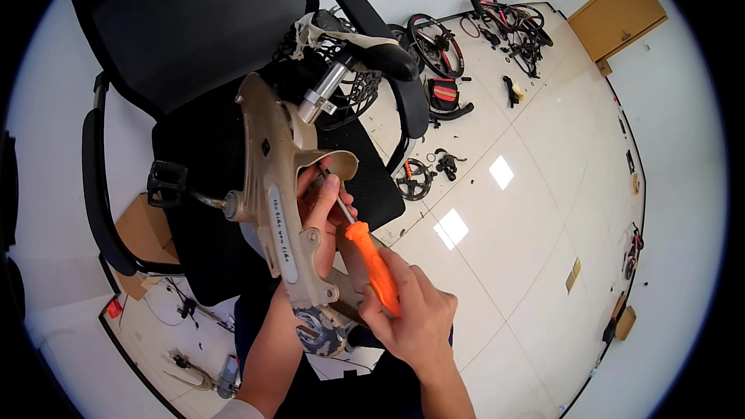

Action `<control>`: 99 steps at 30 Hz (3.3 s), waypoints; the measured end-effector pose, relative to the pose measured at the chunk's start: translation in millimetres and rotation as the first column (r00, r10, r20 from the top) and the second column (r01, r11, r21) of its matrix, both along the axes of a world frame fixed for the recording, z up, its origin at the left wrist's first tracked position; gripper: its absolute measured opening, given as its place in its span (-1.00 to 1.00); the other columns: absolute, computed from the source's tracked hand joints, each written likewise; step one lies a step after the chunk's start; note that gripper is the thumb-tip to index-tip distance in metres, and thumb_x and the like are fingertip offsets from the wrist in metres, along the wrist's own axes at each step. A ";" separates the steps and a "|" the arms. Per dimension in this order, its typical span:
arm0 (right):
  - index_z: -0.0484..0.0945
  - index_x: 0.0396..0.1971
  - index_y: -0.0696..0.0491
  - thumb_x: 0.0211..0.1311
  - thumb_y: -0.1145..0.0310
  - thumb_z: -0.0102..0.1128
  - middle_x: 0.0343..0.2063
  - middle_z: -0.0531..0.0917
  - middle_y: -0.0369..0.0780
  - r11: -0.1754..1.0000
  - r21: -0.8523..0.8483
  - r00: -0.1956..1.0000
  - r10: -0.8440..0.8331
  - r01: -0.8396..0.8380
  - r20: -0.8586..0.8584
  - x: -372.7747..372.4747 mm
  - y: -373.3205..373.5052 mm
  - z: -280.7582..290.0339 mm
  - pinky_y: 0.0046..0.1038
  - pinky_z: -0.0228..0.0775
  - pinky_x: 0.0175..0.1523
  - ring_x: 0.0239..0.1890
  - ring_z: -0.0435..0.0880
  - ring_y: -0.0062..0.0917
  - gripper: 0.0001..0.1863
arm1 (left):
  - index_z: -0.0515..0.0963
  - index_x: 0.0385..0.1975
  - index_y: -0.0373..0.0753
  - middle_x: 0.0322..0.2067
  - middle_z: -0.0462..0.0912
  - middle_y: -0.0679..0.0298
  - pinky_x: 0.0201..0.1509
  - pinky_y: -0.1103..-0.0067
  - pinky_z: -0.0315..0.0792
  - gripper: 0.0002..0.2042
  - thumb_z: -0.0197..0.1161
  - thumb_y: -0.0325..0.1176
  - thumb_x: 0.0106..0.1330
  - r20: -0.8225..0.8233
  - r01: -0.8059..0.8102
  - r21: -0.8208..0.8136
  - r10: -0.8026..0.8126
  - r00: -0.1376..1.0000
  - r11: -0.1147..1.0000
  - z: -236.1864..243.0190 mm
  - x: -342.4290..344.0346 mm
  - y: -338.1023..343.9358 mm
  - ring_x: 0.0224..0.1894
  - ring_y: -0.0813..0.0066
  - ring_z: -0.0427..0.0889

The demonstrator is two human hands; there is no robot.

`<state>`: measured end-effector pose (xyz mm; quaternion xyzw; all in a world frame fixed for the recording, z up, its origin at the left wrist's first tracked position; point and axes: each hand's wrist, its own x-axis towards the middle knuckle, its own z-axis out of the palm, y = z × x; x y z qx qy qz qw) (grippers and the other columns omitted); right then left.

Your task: The person sits on a chair and uses an orange screwdriver to tighten screws on a beige bicycle crankset resting on their lap. They repeatedly adjust the crankset and turn the screwdriver to secure the components.

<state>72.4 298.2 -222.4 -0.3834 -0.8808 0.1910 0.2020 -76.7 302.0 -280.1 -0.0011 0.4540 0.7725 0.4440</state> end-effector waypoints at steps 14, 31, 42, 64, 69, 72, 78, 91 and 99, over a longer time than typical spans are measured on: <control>0.53 -0.12 0.21 0.00 0.44 0.25 -0.55 0.64 -0.13 1.000 -0.023 0.996 0.005 -0.007 -0.084 -2.7 -0.7 -2.3 -0.54 0.45 -0.43 -0.61 0.63 -0.40 -0.62 | 0.52 -0.01 -0.19 -0.35 0.56 0.36 -0.35 0.66 0.48 -0.73 0.27 -0.35 0.31 0.032 -0.030 0.054 0.029 0.999 0.998 -8.3 0.5 1.2 -0.39 0.66 0.54; 0.57 -0.06 0.13 -0.10 0.35 0.37 -0.58 0.60 -0.24 0.994 0.093 0.995 0.064 -0.056 -0.081 -2.3 0.5 -3.8 -0.54 0.36 -0.58 -0.68 0.56 -0.49 -0.50 | 0.45 -0.07 -0.17 -0.44 0.59 0.28 -0.39 0.67 0.49 -0.73 0.29 -0.26 0.31 0.063 -0.006 0.041 0.004 0.998 0.999 -9.9 -1.4 -4.4 -0.46 0.59 0.60; 0.56 -0.09 0.17 -0.04 0.39 0.31 -0.61 0.57 -0.19 0.998 0.053 0.997 0.033 -0.030 -0.067 -6.0 -1.6 -2.5 -0.52 0.38 -0.49 -0.64 0.55 -0.44 -0.57 | 0.45 -0.11 -0.13 -0.44 0.57 0.30 -0.35 0.66 0.50 -0.77 0.28 -0.25 0.33 0.109 0.018 0.096 -0.029 0.994 0.995 -9.0 -4.6 -4.6 -0.45 0.61 0.58; 0.56 -0.07 0.15 -0.20 0.52 0.37 -0.63 0.44 -0.24 0.971 0.166 0.979 0.152 -0.174 0.138 -18.3 7.6 29.3 -0.47 0.32 -0.55 -0.68 0.44 -0.45 -0.48 | 0.56 -0.47 -0.17 -0.59 0.53 0.41 -0.47 0.74 0.38 -0.77 0.39 -0.16 0.20 0.124 0.074 -0.017 -0.072 0.990 0.997 3.0 -15.9 -9.2 -0.53 0.67 0.52; 0.53 0.05 0.04 -0.19 0.47 0.37 -0.51 0.49 -0.23 0.958 0.146 0.961 0.224 -0.248 0.159 -5.5 15.3 27.2 -0.42 0.44 -0.44 -0.54 0.56 -0.39 -0.37 | 0.58 -0.40 -0.18 -0.52 0.60 0.41 -0.41 0.74 0.39 -0.85 0.37 -0.27 0.23 0.228 0.104 0.014 -0.104 0.968 0.994 -5.1 -18.6 -10.5 -0.50 0.70 0.53; 0.49 0.05 0.09 -0.02 0.44 0.35 -0.29 0.60 -0.12 0.999 -0.018 0.999 0.046 -0.046 -0.016 -4.2 4.4 31.8 -0.40 0.51 -0.31 -0.35 0.66 -0.24 -0.46 | 0.59 -0.23 -0.21 -0.38 0.65 0.31 -0.24 0.68 0.52 -0.89 0.29 -0.38 0.30 0.266 0.103 0.163 -0.145 0.953 0.981 -14.9 -18.8 -9.1 -0.36 0.60 0.60; 0.54 -0.09 0.11 0.00 0.60 0.28 -0.16 0.57 -0.07 0.998 0.062 0.981 0.001 0.012 -0.191 -1.7 3.2 25.6 -0.39 0.50 -0.21 -0.22 0.62 -0.21 -0.61 | 0.51 -0.02 -0.33 -0.16 0.65 0.17 0.07 0.54 0.55 -0.77 0.15 -0.41 0.38 0.368 0.083 0.377 -0.231 0.901 0.923 -12.5 -14.9 -7.3 -0.06 0.35 0.65; 0.54 -0.13 0.05 -0.21 0.62 0.26 -0.04 0.47 -0.11 0.989 0.075 0.972 0.137 -0.125 -0.190 -16.5 -3.6 14.3 -0.31 0.39 -0.08 -0.13 0.43 -0.23 -0.52 | 0.52 -0.01 -0.33 -0.23 0.63 0.21 0.01 0.52 0.59 -0.77 0.15 -0.43 0.38 0.230 0.192 0.255 -0.252 0.940 0.948 -13.4 -17.7 -15.7 -0.19 0.44 0.67; 0.43 -0.01 0.23 -0.01 0.44 0.31 -0.26 0.55 -0.08 0.975 -0.207 0.954 -0.131 0.075 -0.271 0.0 5.2 19.3 -0.45 0.44 -0.10 -0.26 0.59 -0.37 -0.49 | 0.45 0.07 -0.35 -0.05 0.60 0.11 0.18 0.43 0.53 -0.74 0.02 -0.51 0.43 0.347 0.055 0.495 -0.256 0.902 0.867 -12.7 -13.0 -10.6 0.01 0.33 0.62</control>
